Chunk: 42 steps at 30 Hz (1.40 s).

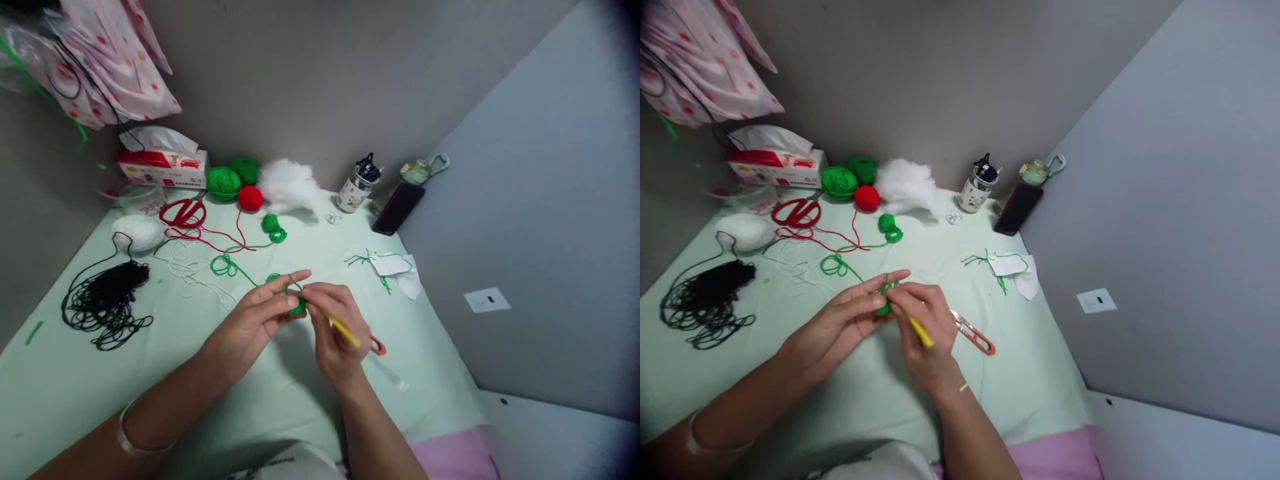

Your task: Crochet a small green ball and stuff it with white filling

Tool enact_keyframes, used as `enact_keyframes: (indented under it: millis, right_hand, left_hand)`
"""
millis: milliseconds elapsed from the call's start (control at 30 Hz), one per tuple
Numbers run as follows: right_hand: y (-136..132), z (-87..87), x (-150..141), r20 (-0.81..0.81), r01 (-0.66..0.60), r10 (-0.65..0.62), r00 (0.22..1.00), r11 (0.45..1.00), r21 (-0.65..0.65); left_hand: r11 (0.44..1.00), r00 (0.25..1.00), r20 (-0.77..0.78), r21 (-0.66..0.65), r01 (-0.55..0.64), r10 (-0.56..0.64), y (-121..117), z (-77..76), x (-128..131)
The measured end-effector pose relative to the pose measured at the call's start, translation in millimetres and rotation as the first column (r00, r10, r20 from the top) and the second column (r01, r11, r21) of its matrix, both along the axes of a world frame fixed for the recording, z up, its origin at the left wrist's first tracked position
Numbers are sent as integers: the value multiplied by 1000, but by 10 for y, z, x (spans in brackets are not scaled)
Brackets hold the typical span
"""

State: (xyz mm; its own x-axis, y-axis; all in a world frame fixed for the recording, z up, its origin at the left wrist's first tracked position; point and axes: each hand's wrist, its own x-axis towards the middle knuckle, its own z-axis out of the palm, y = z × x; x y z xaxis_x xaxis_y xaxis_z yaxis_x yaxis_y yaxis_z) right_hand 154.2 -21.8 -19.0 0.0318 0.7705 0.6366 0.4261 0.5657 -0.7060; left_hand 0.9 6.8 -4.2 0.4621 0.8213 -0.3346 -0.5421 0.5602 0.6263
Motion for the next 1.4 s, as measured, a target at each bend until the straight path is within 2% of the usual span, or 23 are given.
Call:
enact_keyframes:
  millis: [67,133,200,267,467,533,600,667,733,767,800,867,933,1000,1067,1200,1333,1400]
  right_hand:
    - [27,35,14,-252,-33,15,968,997,-68]
    - [52,69,13,-475,-91,12,880,985,-144]
    - [67,85,-4,-593,-187,35,804,962,-197]
    - [74,75,-31,-619,-257,70,782,941,-218]
    - [85,7,-64,-579,-265,68,813,927,-264]
    - [69,2,-59,-525,-223,57,849,940,-258]
    - [35,-4,-56,-349,-115,41,936,974,-195]
    - [-5,-16,-52,-68,-13,9,998,998,-61]
    - [-31,-24,-44,129,26,-34,991,998,62]
    - [-33,-21,-36,143,31,-43,989,996,84]
    - [-26,-12,-27,92,38,-45,995,997,73]
    - [5,22,-5,-151,28,-33,988,999,-39]
    - [44,61,10,-434,-52,-25,900,985,-164]
    - [69,81,7,-604,-160,-12,797,960,-231]
    - [75,73,-13,-630,-234,20,776,937,-258]
    - [70,34,-41,-583,-248,16,813,914,-320]
    - [96,50,-19,-710,-332,-21,704,874,-355]
    - [105,62,-10,-723,-352,-25,690,862,-365]
  left_hand:
    - [1000,999,39,-3,-16,16,35,7,-34]
    - [999,999,29,18,-31,30,58,17,-63]
    - [998,1000,-4,58,-25,25,56,29,-71]
    - [995,999,-40,100,-9,13,34,37,-58]
    - [981,996,-94,192,7,11,-34,-5,-2]
    - [976,991,-123,215,-16,44,-42,-30,7]
    - [972,985,-151,231,-48,85,-49,-44,18]
    - [976,985,-149,211,-57,90,-53,-41,29]
    - [990,993,-105,137,-36,50,-48,-28,33]
    - [996,997,-72,88,-18,24,-41,-21,31]
    - [999,999,-41,41,-4,6,-30,-14,24]
    - [1000,1000,6,-19,11,-11,-4,-6,2]
    - [1000,1000,13,-19,0,0,17,-2,-21]
    - [1000,1000,-24,27,-10,11,22,-1,-32]
    - [996,996,-84,89,-7,14,11,0,-29]
    - [988,990,-138,153,21,0,-17,-3,-8]
    - [986,991,-133,160,45,-23,-19,-14,-2]
    - [984,990,-143,174,39,-14,-19,-21,-3]
